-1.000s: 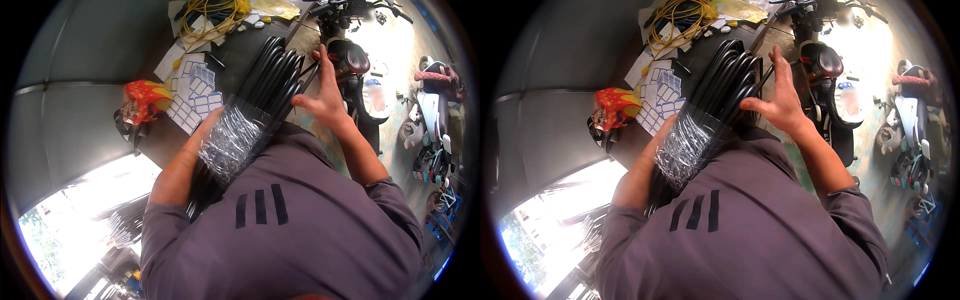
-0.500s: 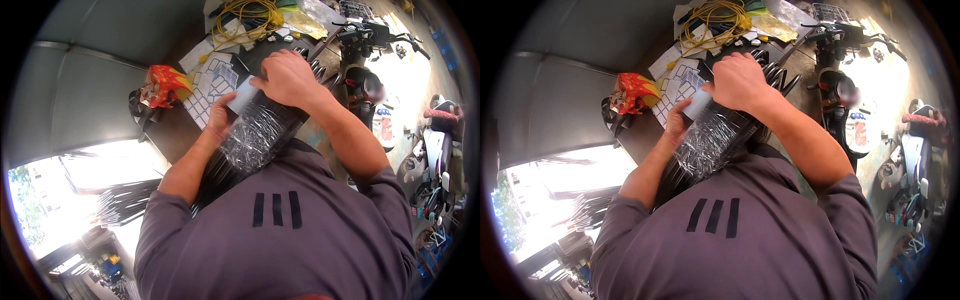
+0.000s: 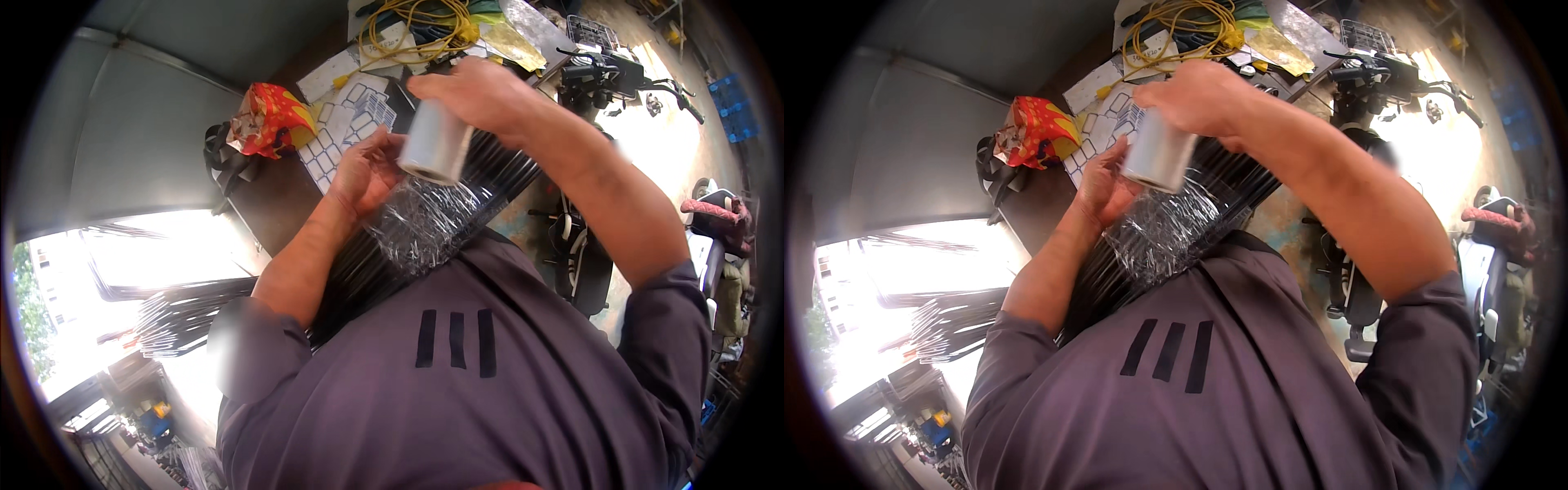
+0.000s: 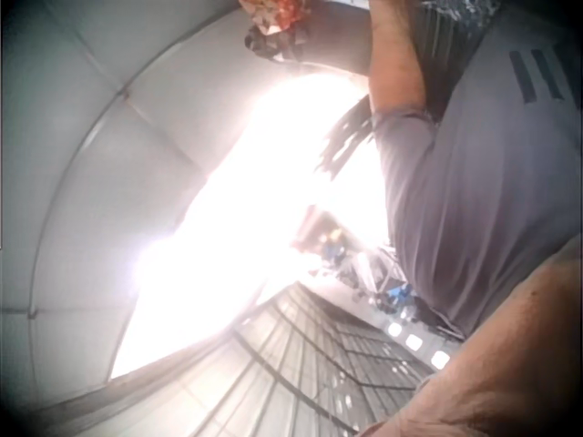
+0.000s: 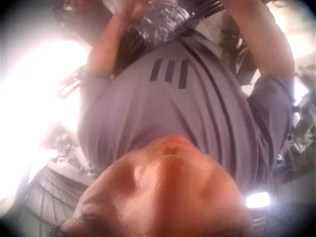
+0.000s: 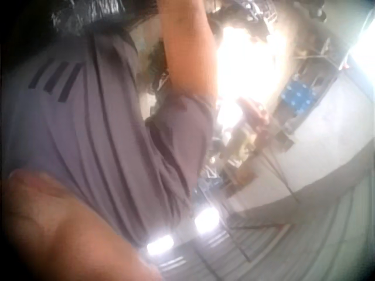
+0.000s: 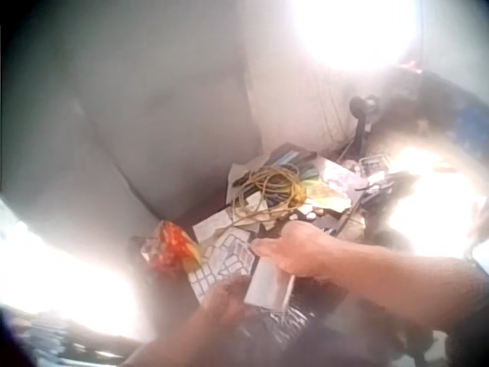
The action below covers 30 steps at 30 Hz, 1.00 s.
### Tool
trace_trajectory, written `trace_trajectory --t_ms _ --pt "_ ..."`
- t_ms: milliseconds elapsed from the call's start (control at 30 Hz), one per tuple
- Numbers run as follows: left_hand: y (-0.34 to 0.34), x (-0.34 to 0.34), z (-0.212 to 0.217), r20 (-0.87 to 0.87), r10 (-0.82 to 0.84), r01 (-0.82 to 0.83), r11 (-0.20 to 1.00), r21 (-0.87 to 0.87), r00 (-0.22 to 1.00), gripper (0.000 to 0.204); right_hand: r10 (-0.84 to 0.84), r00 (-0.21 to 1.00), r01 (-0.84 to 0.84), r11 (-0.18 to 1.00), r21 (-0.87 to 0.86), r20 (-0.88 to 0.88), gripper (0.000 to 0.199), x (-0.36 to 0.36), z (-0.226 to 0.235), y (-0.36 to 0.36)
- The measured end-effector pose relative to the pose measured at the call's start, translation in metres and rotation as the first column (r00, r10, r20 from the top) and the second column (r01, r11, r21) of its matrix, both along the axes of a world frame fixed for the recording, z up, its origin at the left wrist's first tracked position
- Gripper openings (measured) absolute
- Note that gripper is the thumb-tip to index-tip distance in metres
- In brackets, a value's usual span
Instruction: The person wraps a bundle of black metal rods with clear plastic wrap. They hold the bundle in one hand and rotate the plastic roll with the other to secure the rods together. The person adjusts the bundle and continues wrapping until the bundle is fully covered.
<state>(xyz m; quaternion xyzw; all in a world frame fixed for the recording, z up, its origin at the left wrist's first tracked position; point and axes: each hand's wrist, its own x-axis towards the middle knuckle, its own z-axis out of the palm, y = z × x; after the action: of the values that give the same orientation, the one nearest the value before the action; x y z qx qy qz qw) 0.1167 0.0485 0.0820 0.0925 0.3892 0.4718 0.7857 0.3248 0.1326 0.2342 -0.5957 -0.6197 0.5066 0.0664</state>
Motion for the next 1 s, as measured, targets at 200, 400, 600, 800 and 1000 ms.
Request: trace_trajectory --t_ms 200,400,600,800,1000 --pt "-0.003 0.001 -0.050 -0.265 -0.360 0.352 0.933 -0.079 0.894 0.032 0.074 0.981 -0.055 0.992 -0.110 0.181 0.058 0.101 0.026 -0.071" --pt "-0.002 0.023 -0.049 -0.176 -0.569 0.556 0.822 -0.121 0.803 0.031 0.024 0.984 0.014 0.977 -0.212 0.174 0.061 0.152 -0.058 -0.101" --pt "-0.026 0.027 -0.047 0.068 -0.631 0.634 0.765 -0.116 0.773 0.031 -0.191 0.881 0.131 0.978 -0.165 -0.433 0.026 0.124 -0.164 -0.125" --pt "-0.030 0.027 -0.048 0.076 -0.611 0.616 0.780 -0.112 0.788 0.031 -0.120 0.929 0.047 0.976 -0.212 -0.350 0.036 0.106 -0.161 -0.113" --pt "-0.028 0.025 -0.057 0.063 -0.564 0.567 0.820 -0.077 0.824 0.031 0.239 0.955 -0.181 0.938 0.294 -0.176 0.036 0.096 -0.195 -0.101"
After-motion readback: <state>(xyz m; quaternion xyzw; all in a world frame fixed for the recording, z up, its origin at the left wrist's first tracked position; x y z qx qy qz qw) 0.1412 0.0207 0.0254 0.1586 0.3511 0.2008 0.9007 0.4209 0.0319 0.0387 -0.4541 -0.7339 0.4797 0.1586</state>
